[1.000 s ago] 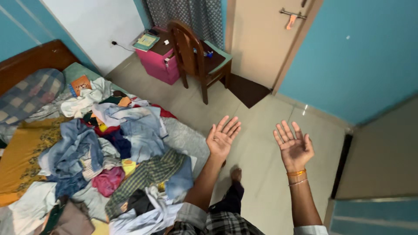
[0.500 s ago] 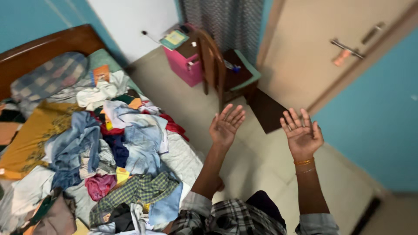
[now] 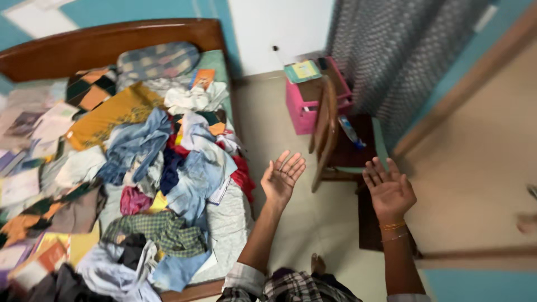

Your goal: The person picks up a chemistry textbook from a cluttered bed, walks to a wooden storage shelf, and places the book on the shelf. The person then folds a white cloth and places it on the shelf. Finally, the person picks up two more books from a side table and places them on the shelf.

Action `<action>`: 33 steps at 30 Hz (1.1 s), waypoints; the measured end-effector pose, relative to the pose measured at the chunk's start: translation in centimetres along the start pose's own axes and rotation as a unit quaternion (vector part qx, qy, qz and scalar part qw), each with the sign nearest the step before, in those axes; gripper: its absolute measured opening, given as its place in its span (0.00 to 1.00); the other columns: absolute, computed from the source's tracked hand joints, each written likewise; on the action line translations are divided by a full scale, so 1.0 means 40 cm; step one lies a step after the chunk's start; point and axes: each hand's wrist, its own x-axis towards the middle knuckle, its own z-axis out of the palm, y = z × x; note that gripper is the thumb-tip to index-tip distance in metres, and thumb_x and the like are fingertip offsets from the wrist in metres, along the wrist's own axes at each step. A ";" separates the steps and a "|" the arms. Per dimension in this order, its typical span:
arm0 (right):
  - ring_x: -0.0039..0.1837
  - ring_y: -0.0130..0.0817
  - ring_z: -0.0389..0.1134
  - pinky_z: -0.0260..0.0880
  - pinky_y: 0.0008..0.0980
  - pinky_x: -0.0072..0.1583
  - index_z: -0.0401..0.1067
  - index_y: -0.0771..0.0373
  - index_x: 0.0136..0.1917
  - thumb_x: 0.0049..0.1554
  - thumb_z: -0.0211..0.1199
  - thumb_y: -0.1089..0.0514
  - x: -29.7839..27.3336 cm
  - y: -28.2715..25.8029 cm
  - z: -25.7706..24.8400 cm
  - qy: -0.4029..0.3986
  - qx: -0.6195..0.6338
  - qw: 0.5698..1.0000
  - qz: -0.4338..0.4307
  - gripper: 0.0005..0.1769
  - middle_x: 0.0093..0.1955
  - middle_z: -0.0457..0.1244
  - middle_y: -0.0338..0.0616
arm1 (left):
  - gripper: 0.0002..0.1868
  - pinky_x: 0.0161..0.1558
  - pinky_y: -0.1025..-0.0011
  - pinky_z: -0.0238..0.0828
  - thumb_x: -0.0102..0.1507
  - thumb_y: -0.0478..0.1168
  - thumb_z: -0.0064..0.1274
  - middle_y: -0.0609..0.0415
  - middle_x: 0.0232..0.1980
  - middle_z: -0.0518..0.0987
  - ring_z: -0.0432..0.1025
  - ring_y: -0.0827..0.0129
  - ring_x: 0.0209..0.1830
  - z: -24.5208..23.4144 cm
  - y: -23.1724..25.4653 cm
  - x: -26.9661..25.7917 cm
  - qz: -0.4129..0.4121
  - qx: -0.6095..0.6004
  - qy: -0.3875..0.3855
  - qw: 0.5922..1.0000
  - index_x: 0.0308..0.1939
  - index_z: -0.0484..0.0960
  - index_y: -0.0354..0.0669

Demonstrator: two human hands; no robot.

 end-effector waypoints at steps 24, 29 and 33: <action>0.83 0.60 0.47 0.41 0.60 0.81 0.55 0.66 0.80 0.67 0.48 0.44 0.918 0.486 -0.038 -0.023 0.060 0.972 0.228 0.35 0.81 0.50 0.63 | 0.33 0.71 0.50 0.62 0.68 0.58 0.46 0.34 0.69 0.72 0.69 0.43 0.69 -0.264 0.316 0.569 0.197 0.039 0.058 0.978 0.69 0.72 0.39; 0.83 0.58 0.48 0.43 0.58 0.81 0.57 0.63 0.79 0.67 0.48 0.44 1.147 0.645 -0.033 -0.041 0.091 0.965 0.243 0.33 0.81 0.51 0.61 | 0.33 0.71 0.49 0.62 0.68 0.58 0.47 0.32 0.68 0.73 0.69 0.42 0.68 -0.296 0.489 0.758 0.211 0.068 0.057 0.974 0.68 0.72 0.38; 0.82 0.57 0.50 0.44 0.57 0.81 0.60 0.62 0.78 0.67 0.49 0.45 1.322 0.751 -0.039 -0.050 0.092 0.962 0.252 0.32 0.80 0.52 0.61 | 0.32 0.71 0.49 0.62 0.68 0.58 0.47 0.31 0.69 0.72 0.68 0.42 0.69 -0.313 0.602 0.903 0.229 0.079 0.097 0.965 0.68 0.72 0.38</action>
